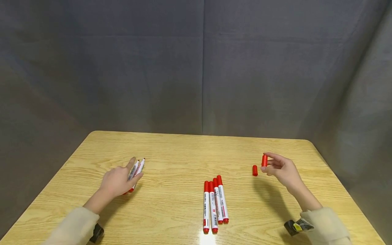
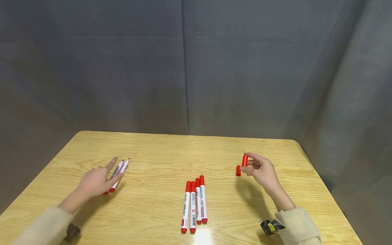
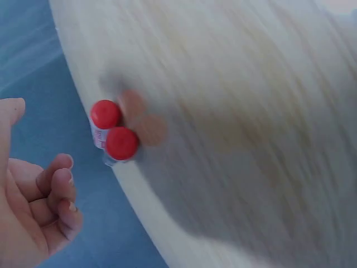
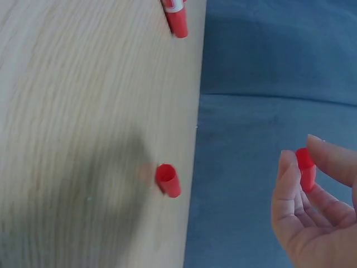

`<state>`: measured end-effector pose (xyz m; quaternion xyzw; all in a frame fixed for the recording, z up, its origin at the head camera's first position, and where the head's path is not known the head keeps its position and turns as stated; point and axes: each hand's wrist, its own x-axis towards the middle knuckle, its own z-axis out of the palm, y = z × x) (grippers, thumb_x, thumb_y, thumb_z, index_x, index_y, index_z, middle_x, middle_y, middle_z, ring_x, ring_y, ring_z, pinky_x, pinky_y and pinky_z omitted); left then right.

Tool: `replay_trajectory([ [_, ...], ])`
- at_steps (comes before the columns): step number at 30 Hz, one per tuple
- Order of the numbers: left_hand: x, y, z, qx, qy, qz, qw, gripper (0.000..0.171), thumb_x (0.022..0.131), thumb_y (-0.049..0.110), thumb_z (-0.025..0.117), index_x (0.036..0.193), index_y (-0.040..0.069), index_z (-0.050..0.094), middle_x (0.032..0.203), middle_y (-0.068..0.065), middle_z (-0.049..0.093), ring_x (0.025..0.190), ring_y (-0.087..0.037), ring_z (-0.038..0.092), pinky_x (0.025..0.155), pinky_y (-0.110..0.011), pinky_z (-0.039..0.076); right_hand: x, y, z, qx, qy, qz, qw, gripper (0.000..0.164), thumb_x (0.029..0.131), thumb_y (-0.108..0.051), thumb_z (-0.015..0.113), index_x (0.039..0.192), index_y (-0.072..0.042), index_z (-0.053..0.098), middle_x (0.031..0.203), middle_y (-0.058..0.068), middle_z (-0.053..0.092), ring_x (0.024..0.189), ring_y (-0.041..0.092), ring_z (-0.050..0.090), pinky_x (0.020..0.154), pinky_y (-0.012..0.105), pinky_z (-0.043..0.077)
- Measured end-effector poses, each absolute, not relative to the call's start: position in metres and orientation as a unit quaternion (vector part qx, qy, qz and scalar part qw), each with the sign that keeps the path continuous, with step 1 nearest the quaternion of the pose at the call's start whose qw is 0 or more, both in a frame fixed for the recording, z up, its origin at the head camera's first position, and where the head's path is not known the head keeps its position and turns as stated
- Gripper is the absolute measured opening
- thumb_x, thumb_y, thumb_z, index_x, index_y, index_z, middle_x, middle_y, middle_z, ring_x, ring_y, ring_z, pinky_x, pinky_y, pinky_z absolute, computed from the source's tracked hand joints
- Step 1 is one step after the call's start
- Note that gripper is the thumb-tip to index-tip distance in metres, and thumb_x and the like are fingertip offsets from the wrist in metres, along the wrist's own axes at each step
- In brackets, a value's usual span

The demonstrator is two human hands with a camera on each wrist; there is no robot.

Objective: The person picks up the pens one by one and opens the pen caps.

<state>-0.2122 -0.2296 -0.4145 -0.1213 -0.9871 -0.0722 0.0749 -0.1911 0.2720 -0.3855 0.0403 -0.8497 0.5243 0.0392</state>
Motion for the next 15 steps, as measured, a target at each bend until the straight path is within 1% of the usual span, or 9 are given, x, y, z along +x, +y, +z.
replay_trajectory([
  [5,-0.207,-0.222,-0.410,-0.125,-0.984,-0.082,0.095,0.070,0.086,0.050,0.053,0.137,0.003,0.040,0.048,-0.002,0.037,0.042,-0.016,0.037,0.035,-0.029,0.027,-0.198,0.275,-0.393,0.036,-0.853,0.521,0.023,0.057,0.081,-0.004,0.066,0.131,0.008,0.042,0.101,0.025,0.060,0.074,0.007,0.060,0.067,0.031,0.052],
  [8,-0.205,-0.218,-0.406,-0.128,-0.982,-0.093,0.102,0.069,0.086,0.049,0.053,0.136,0.004,0.041,0.048,-0.002,0.037,0.042,-0.015,0.035,0.036,-0.028,0.026,-0.202,0.277,-0.398,0.030,-0.853,0.521,0.012,0.057,0.081,-0.004,0.065,0.131,0.008,0.041,0.102,0.025,0.059,0.075,0.007,0.059,0.069,0.034,0.052],
  [15,-0.196,-0.207,-0.399,-0.150,-0.974,-0.125,0.119,0.067,0.086,0.046,0.054,0.135,0.002,0.042,0.043,0.003,0.035,0.037,-0.010,0.030,0.034,-0.023,0.023,-0.211,0.280,-0.409,0.025,-0.856,0.516,0.001,0.059,0.080,-0.005,0.067,0.131,0.010,0.040,0.105,0.025,0.058,0.081,0.010,0.057,0.067,0.030,0.051],
])
